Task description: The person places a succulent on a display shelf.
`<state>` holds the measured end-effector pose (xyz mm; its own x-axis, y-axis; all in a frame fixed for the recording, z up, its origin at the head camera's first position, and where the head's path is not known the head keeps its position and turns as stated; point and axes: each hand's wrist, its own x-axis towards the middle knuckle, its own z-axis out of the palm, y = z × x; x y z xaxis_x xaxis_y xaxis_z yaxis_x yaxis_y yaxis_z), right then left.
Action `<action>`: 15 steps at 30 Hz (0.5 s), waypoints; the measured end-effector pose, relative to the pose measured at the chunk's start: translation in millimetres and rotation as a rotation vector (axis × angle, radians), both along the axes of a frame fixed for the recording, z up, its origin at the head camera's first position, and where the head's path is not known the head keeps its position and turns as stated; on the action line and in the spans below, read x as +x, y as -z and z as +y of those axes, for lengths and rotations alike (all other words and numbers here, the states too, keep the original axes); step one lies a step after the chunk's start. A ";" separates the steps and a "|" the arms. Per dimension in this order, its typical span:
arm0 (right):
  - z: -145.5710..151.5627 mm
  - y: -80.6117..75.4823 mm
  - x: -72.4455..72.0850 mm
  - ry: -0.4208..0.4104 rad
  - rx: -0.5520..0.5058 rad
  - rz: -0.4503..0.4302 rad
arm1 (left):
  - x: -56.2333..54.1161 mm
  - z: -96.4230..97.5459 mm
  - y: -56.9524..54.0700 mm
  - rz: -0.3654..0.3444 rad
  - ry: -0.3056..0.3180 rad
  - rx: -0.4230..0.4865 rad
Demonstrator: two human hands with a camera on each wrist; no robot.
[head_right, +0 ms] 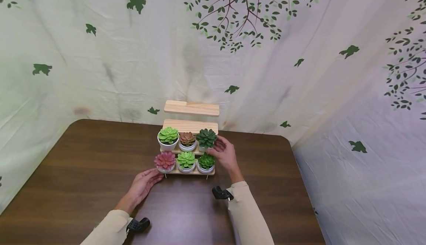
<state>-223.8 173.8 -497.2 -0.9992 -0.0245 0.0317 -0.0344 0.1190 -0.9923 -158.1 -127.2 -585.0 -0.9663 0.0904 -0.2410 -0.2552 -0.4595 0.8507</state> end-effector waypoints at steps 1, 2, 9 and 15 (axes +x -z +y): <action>0.2 -0.5 0.1 0.004 -0.004 -0.002 | -0.4 0.3 -0.2 -0.004 0.001 0.002; 0.7 -0.8 0.6 0.009 -0.006 -0.003 | -0.3 0.2 -0.5 -0.004 0.005 0.004; 10.9 -3.0 6.5 -0.005 -0.059 0.031 | -0.8 -3.0 -5.0 -0.048 0.008 0.010; 29.7 -14.6 16.9 -0.042 -0.007 0.061 | -4.1 -26.0 -14.9 -0.038 0.040 -0.085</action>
